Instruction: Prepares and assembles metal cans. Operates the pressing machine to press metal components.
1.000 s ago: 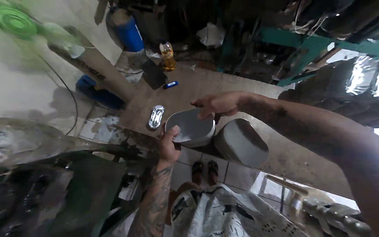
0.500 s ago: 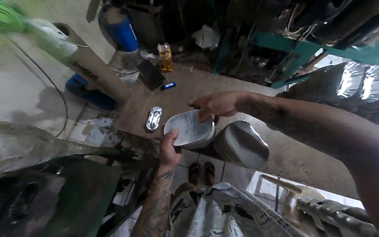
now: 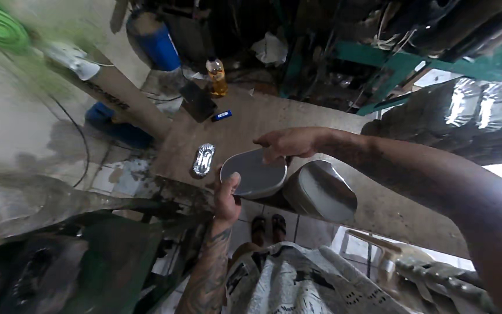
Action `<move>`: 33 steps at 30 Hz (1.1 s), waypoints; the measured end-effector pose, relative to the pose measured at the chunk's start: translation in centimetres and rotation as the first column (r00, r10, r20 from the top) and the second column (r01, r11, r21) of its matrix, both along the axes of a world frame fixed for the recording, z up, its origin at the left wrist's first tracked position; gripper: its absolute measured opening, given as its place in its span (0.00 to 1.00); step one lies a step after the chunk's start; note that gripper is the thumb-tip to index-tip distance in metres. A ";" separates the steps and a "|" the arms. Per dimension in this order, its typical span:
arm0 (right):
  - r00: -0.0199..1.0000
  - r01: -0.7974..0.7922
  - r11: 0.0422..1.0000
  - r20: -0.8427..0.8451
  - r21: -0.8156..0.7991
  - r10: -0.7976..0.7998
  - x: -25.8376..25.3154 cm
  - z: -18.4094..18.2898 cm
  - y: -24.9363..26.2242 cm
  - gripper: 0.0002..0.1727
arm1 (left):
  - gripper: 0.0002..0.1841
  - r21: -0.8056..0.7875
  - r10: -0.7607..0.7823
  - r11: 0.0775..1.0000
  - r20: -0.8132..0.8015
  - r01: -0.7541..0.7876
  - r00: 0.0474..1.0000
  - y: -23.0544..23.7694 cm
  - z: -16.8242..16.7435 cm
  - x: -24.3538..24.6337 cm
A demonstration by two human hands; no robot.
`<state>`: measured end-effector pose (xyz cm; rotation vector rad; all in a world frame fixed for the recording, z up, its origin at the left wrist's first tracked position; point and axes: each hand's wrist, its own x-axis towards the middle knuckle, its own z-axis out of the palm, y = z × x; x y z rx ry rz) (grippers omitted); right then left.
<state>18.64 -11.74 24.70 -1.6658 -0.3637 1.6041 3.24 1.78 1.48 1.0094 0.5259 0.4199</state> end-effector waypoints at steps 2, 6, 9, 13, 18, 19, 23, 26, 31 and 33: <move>0.935 0.027 0.969 0.348 -0.245 0.062 -2.6 0.8 1.5 0.33 | 0.28 0.079 -0.028 0.997 0.006 0.028 1.000 -0.1 0.0 0.0; 0.745 -0.372 0.918 0.633 0.134 0.209 4.7 -12.6 -0.8 0.41 | 0.32 0.145 -0.102 0.984 0.003 0.101 0.995 -0.2 0.8 -0.1; 0.532 -0.335 0.933 0.844 0.135 0.069 3.6 -9.8 -3.3 0.44 | 0.61 0.287 -0.207 0.937 -0.001 0.198 0.978 1.4 1.9 -1.1; 0.374 -0.267 0.903 0.900 0.336 -0.225 -0.1 -8.9 -8.6 0.37 | 0.37 0.461 -0.243 0.866 0.054 0.192 0.968 4.4 5.4 -2.1; 0.180 -0.485 0.839 0.967 0.248 -0.182 -3.0 -10.8 -6.8 0.17 | 0.18 0.518 -0.319 0.828 0.121 0.215 0.940 7.7 5.9 -0.9; 0.139 -0.550 0.818 0.984 0.167 -0.107 -3.0 -10.7 -5.4 0.15 | 0.16 0.517 -0.335 0.826 0.132 0.223 0.933 8.3 5.5 -0.3; 0.090 -0.702 0.705 0.971 -0.097 0.223 -2.8 -10.8 0.3 0.13 | 0.21 0.512 -0.405 0.800 0.076 0.313 0.911 11.1 3.8 -0.3; 0.115 -0.715 0.673 0.917 -0.190 0.381 -2.3 -11.4 1.9 0.09 | 0.21 0.494 -0.397 0.805 0.038 0.328 0.917 12.7 3.8 -1.7; 0.133 -0.755 0.639 0.919 -0.149 0.372 -1.6 -11.7 2.0 0.05 | 0.17 0.425 -0.312 0.858 -0.013 0.287 0.950 14.5 3.4 -3.9; 0.131 -0.769 0.628 0.934 -0.115 0.331 -1.3 -11.7 2.0 0.05 | 0.15 0.418 -0.274 0.870 -0.029 0.261 0.961 14.4 3.3 -4.5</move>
